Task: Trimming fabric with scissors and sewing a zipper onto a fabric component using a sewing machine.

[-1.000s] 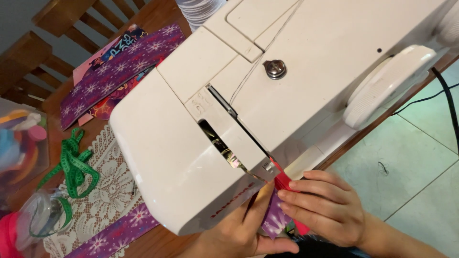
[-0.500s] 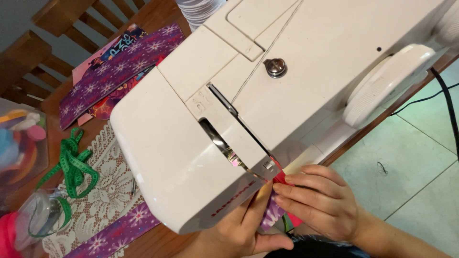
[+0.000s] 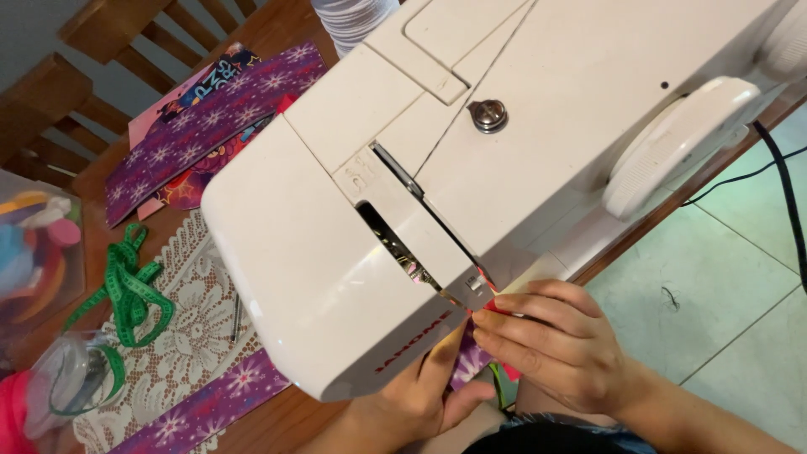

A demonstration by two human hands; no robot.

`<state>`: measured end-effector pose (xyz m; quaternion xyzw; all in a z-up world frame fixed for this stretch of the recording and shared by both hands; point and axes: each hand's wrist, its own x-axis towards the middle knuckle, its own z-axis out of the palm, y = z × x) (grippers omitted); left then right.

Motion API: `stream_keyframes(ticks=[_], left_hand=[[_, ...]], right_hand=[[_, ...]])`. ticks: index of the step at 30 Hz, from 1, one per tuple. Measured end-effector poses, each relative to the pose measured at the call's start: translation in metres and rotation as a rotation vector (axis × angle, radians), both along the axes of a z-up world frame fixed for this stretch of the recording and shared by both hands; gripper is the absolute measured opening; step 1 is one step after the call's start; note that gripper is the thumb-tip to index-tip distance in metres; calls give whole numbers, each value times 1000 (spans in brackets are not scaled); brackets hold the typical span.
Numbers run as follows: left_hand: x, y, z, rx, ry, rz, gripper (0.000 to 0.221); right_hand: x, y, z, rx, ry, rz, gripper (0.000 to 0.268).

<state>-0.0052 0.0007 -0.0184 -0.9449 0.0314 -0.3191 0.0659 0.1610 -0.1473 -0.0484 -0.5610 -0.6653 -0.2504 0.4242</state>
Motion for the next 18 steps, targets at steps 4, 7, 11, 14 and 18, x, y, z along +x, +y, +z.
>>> stream_keyframes(ticks=[4,7,11,14,18], left_hand=[[2,2,9,-47,-36,-108,56],[2,5,15,-82,-35,-199,46],[6,9,21,-33,-78,-316,41],[5,10,14,-86,-70,-330,37],[5,8,7,-124,-88,-313,35]], right_hand=[[0,1,1,-5,-2,-6,24],[1,1,-1,-26,-8,-13,28],[2,4,4,-40,-9,-13,33],[3,2,9,-76,-5,-7,27],[5,-1,6,-88,-30,18,23]])
